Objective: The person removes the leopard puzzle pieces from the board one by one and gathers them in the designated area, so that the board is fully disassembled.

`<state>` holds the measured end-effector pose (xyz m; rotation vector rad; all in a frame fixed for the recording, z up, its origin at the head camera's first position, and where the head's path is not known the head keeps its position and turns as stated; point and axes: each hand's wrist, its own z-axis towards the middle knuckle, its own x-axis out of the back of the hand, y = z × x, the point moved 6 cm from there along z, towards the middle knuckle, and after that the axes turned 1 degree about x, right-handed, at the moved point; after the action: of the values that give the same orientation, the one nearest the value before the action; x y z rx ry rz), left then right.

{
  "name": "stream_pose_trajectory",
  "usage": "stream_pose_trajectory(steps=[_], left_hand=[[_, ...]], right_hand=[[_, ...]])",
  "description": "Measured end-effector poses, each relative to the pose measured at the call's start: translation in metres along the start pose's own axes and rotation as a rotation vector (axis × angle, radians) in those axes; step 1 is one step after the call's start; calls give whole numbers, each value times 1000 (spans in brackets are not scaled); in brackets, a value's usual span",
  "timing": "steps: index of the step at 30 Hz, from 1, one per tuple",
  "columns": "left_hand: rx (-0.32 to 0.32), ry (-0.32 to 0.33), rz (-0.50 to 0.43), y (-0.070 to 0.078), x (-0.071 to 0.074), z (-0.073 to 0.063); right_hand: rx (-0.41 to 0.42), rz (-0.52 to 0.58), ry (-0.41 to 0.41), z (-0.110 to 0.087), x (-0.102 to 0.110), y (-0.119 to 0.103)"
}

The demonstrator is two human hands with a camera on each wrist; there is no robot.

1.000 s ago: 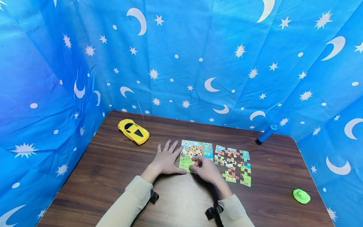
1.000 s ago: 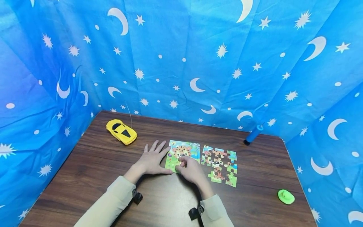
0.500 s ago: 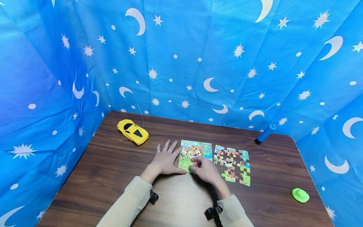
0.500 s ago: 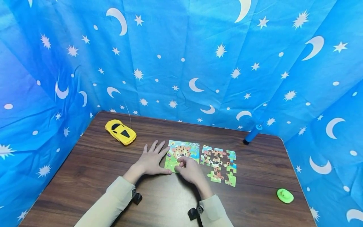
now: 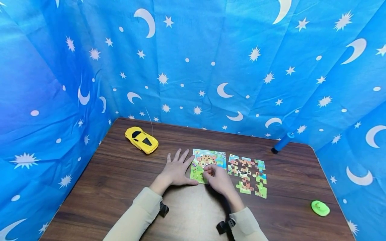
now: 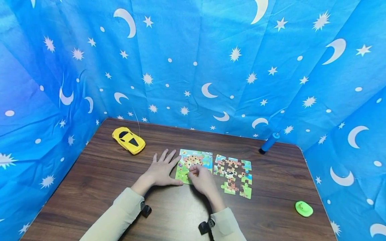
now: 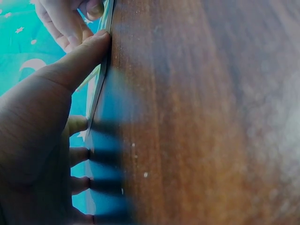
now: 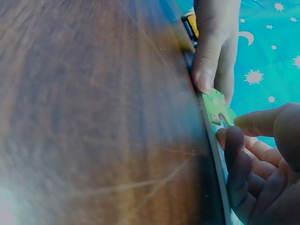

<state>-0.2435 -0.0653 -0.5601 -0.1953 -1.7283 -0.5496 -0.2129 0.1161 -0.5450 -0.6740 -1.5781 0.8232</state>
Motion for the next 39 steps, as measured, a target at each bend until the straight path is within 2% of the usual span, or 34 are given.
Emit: stream_pose_trajectory(steps=[7,14,19,24,32,39], left_hand=[[-4,-12,0,0,1,-2],[6,-27,-11,-2,1,-4],[9,-34,-7,-2,1,-4],[2,-33,-19,-2,1,-5],[-4,-29,-23,-4,3,-7],[-2,-26,-33,-4,3,-7]], right_hand=[[8,47,51,1,-2,3],[14,65,46,3,-5,4],[-9,91,59,1,3,6],[-47,148,113,-5,25,13],[-101,170,175,-25,74,35],[-178,111,173,-40,99,57]])
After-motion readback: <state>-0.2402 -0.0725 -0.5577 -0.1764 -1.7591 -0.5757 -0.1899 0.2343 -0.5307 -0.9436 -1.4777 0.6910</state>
